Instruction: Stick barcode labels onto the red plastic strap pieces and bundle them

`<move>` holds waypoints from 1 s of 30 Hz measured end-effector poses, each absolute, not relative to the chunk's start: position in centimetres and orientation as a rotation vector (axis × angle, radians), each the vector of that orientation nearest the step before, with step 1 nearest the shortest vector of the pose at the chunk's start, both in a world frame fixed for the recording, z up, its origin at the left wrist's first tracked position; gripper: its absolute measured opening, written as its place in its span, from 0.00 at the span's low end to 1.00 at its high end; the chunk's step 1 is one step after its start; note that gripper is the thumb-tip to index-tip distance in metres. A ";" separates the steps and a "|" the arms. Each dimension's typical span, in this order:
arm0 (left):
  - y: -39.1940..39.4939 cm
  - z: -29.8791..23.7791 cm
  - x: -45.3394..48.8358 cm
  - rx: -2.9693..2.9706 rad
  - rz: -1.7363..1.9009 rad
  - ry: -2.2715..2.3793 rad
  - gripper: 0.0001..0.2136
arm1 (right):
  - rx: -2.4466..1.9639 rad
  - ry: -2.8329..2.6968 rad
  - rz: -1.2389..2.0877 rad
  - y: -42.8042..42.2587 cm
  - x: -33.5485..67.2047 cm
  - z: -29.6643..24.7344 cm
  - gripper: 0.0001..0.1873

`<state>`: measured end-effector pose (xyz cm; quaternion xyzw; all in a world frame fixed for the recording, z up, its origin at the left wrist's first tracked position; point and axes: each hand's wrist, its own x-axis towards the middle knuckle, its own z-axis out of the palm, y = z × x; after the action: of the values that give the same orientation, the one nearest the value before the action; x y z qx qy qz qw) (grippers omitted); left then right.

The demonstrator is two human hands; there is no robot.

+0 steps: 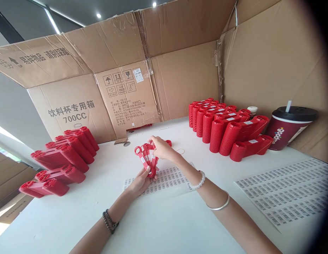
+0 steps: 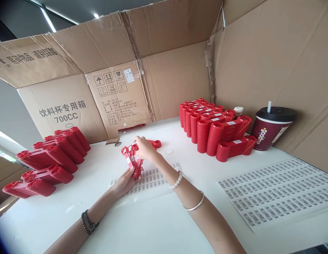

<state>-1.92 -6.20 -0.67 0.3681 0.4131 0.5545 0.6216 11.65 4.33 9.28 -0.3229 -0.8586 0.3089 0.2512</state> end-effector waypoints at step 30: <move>-6.4 -0.3 -1.7 0.833 1.268 0.961 0.14 | -1.005 -2.395 0.741 3.9 11.1 8.7 0.23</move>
<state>-1.66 -6.37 -0.27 0.3626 0.4185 0.5520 0.6233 11.10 3.91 8.71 -0.3632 -0.8652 0.2677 0.2185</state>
